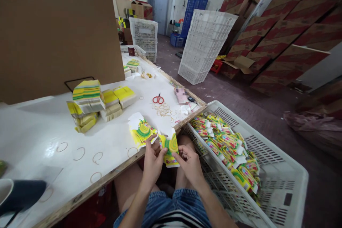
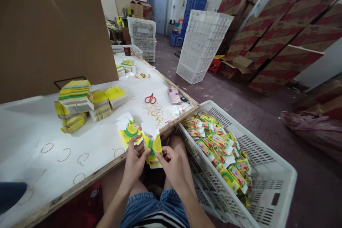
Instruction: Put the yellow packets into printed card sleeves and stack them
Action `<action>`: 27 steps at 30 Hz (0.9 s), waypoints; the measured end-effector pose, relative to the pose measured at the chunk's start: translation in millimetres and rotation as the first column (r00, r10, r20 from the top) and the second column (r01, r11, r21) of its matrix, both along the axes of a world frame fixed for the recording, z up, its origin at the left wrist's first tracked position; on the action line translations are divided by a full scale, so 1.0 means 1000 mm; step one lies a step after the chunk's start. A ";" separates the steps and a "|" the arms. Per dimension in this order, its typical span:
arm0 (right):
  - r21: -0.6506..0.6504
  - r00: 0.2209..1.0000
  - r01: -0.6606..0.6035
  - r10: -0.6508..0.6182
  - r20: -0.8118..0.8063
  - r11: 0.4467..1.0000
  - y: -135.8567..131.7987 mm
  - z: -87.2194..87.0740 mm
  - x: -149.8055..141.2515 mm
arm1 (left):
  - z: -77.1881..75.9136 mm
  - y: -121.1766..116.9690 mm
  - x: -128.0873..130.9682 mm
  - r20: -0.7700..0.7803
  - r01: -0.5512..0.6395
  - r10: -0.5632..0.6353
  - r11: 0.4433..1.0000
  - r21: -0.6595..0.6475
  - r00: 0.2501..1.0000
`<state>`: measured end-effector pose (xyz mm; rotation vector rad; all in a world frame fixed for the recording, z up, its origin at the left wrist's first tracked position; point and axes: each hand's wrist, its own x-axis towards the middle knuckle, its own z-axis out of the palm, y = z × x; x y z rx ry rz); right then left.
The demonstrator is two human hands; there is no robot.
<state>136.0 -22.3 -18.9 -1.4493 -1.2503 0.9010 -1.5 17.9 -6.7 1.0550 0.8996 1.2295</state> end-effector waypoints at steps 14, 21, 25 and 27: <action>0.085 0.967 -0.202 0.213 -0.139 0.976 0.006 0.023 0.021 | 0.017 -0.008 -0.014 -0.051 0.353 -0.353 0.936 -0.006 0.934; 0.092 0.960 -0.213 0.226 -0.167 0.973 0.003 0.029 0.027 | 0.019 -0.004 -0.028 -0.041 0.507 -0.506 0.862 0.016 0.862; 0.111 0.961 -0.196 0.213 -0.177 0.974 0.003 0.026 0.028 | 0.023 -0.002 -0.028 -0.073 0.512 -0.509 0.858 0.035 0.858; 0.124 0.963 -0.183 0.203 -0.176 0.975 0.003 0.026 0.027 | 0.023 -0.003 -0.026 -0.045 0.507 -0.506 0.861 0.025 0.861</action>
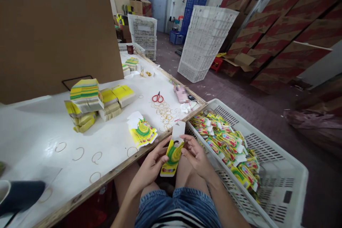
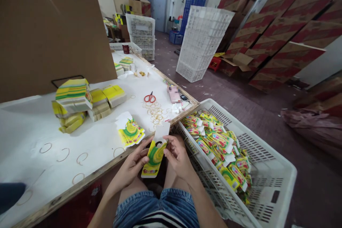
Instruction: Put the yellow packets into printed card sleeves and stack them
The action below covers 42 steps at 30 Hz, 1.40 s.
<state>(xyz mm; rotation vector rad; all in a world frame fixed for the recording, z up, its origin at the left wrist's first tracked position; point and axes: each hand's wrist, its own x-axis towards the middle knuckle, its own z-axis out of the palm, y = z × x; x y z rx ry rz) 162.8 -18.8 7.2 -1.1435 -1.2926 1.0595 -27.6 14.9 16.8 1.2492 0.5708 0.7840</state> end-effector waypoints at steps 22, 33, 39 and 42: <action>0.118 0.960 0.011 -0.044 0.275 0.993 -0.001 0.013 0.002 | -0.006 -0.012 0.014 -0.009 -0.056 0.055 0.995 -0.086 0.998; 0.194 0.965 0.064 -0.110 0.238 0.979 -0.001 0.010 0.011 | -0.013 -0.007 0.014 -0.086 -0.122 0.121 0.993 -0.003 0.989; -0.114 0.977 -0.018 0.042 0.209 0.993 -0.001 0.015 0.007 | -0.009 -0.009 0.020 -0.161 -0.156 0.163 0.986 0.054 0.973; -0.136 0.948 0.058 -0.012 0.318 0.989 0.002 0.012 0.002 | -0.008 -0.010 0.021 -0.124 -0.111 0.112 0.994 0.015 0.986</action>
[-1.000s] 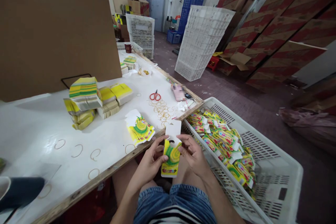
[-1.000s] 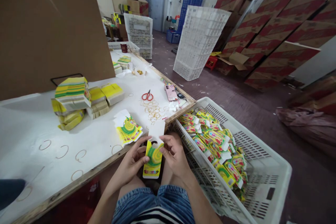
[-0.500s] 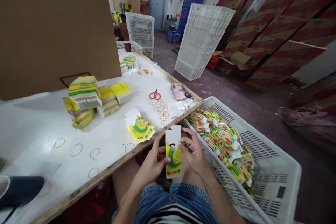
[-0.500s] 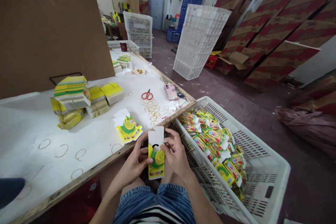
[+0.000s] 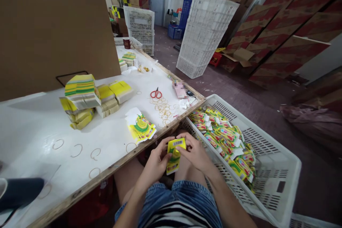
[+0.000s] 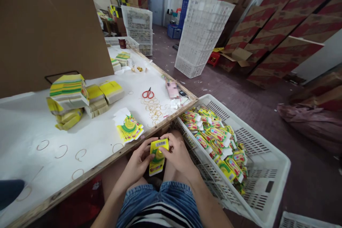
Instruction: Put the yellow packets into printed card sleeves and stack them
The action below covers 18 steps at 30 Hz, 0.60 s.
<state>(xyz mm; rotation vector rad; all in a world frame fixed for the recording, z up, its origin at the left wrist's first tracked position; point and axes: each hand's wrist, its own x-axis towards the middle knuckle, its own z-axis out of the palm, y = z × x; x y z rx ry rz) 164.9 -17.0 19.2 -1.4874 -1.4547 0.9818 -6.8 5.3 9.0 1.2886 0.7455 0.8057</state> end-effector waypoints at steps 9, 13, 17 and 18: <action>0.122 0.993 0.061 -0.072 0.091 0.991 0.000 -0.009 -0.001 | 0.000 0.006 -0.001 0.119 -0.055 0.076 0.984 -0.168 0.990; 0.212 0.992 0.129 -0.128 -0.021 0.969 0.000 -0.014 -0.002 | 0.000 0.004 0.004 0.131 -0.050 0.073 0.984 -0.170 0.989; 0.239 0.985 0.137 -0.107 -0.136 0.961 -0.004 -0.013 -0.002 | -0.002 -0.001 0.014 0.106 -0.068 0.077 0.994 -0.082 0.991; 0.290 0.981 0.191 -0.170 -0.097 0.938 -0.006 -0.010 0.002 | -0.002 -0.001 0.015 0.093 -0.092 0.094 0.995 -0.028 0.991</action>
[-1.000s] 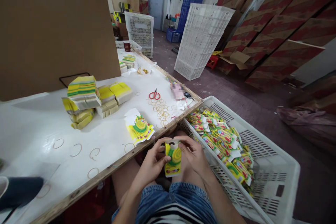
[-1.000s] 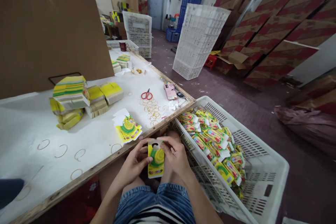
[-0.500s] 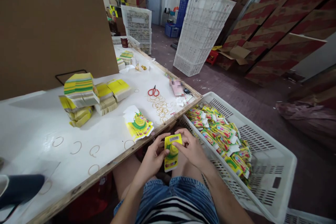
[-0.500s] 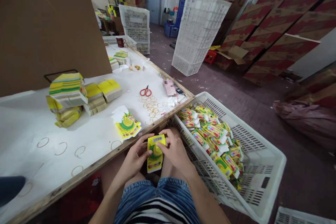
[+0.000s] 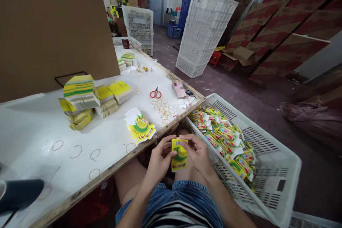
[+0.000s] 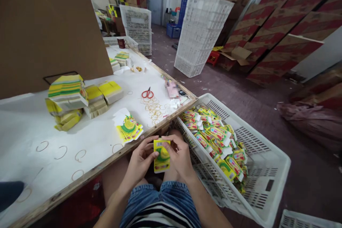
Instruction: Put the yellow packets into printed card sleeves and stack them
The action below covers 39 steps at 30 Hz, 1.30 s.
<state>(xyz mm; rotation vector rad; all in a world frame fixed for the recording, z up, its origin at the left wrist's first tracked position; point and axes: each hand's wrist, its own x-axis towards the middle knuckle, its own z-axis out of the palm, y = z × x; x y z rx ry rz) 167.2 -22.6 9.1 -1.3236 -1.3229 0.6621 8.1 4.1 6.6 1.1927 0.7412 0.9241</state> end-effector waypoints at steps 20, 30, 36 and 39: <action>-0.111 0.996 0.083 -0.086 -0.019 0.990 0.129 -0.034 -0.094 | -0.040 0.050 -0.065 -0.503 -0.282 0.624 0.752 0.596 0.598; -0.149 0.849 -0.060 -0.028 -0.527 0.987 0.081 -0.025 -0.071 | -0.005 0.036 -0.048 -0.034 -0.565 0.580 0.804 0.184 0.814; -0.163 0.620 -0.229 0.015 -0.784 0.960 0.034 -0.013 -0.058 | -0.008 0.027 -0.037 0.133 -0.168 0.176 0.983 -0.075 0.975; -0.188 0.686 -0.195 -0.004 -0.728 0.963 0.022 -0.011 -0.046 | -0.009 0.022 -0.027 0.155 -0.100 0.105 0.994 -0.041 0.982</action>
